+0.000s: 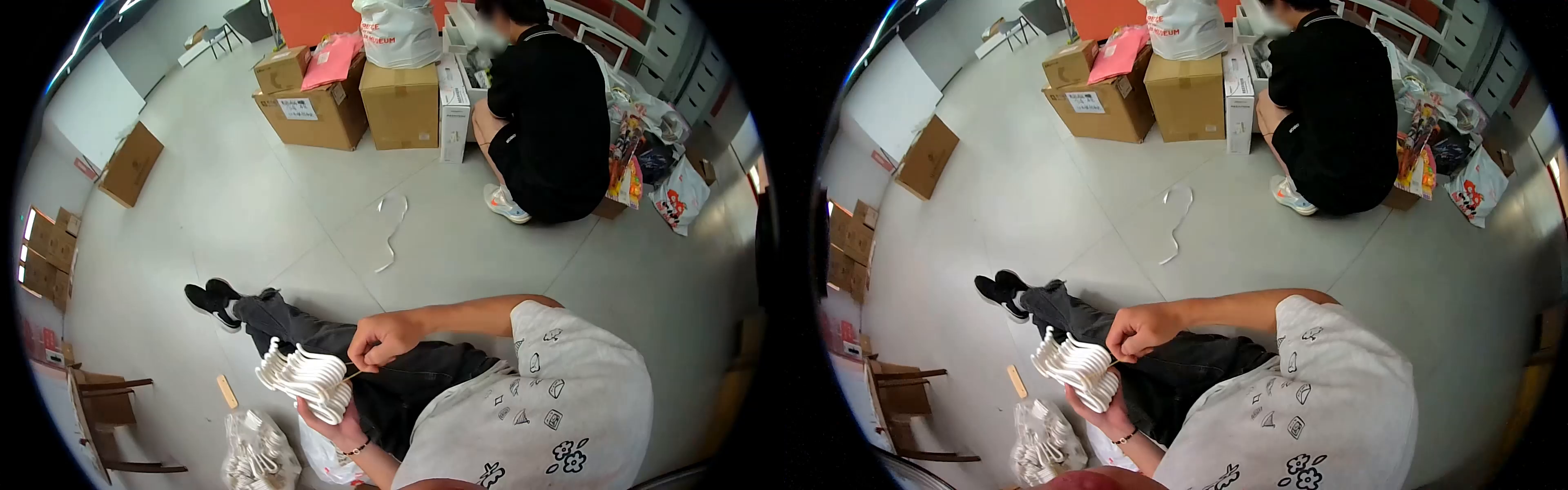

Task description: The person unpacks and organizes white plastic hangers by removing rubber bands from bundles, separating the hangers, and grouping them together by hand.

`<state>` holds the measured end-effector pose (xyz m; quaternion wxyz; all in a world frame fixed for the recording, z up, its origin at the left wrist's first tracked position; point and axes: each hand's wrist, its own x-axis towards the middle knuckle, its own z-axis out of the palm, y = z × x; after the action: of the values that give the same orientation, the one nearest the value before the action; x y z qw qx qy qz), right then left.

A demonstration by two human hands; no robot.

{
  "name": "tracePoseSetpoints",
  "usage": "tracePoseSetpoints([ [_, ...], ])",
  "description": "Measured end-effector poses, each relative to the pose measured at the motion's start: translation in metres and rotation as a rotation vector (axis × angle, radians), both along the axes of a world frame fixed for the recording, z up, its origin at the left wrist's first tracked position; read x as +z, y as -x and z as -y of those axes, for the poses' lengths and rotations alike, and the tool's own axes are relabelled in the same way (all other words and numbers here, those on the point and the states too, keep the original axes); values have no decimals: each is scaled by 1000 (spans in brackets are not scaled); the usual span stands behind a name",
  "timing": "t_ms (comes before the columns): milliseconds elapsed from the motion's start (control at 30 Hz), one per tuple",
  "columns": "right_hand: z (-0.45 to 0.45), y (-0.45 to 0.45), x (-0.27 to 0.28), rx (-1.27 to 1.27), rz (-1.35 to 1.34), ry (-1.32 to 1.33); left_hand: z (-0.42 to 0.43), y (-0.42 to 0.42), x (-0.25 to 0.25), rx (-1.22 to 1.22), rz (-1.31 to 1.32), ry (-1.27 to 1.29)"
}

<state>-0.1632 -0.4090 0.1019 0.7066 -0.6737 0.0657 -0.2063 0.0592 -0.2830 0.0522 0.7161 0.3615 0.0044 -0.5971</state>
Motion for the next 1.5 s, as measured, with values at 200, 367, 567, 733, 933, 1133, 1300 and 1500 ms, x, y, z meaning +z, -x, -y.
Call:
tracePoseSetpoints([
  [200,27,-32,-6,693,-32,-71,-18,-22,-41,-50,-92,17],
  [367,0,-70,13,613,-114,-283,-26,-15,-82,15,172,95],
  [567,-4,-90,-16,-309,353,-421,10,4,-42,165,-331,195],
  [733,-6,-98,-60,-626,533,-863,19,-7,-33,254,-34,197],
  [933,-5,-108,-89,-678,641,-1206,23,-1,-26,383,277,119],
  [1133,-3,-105,-103,-596,370,-541,9,-19,-52,326,447,-81],
  [1300,-11,-110,-90,-611,103,-172,4,-26,-53,241,695,48],
  [1500,-2,-107,-78,-570,-88,130,-6,-51,-51,38,964,-30],
])
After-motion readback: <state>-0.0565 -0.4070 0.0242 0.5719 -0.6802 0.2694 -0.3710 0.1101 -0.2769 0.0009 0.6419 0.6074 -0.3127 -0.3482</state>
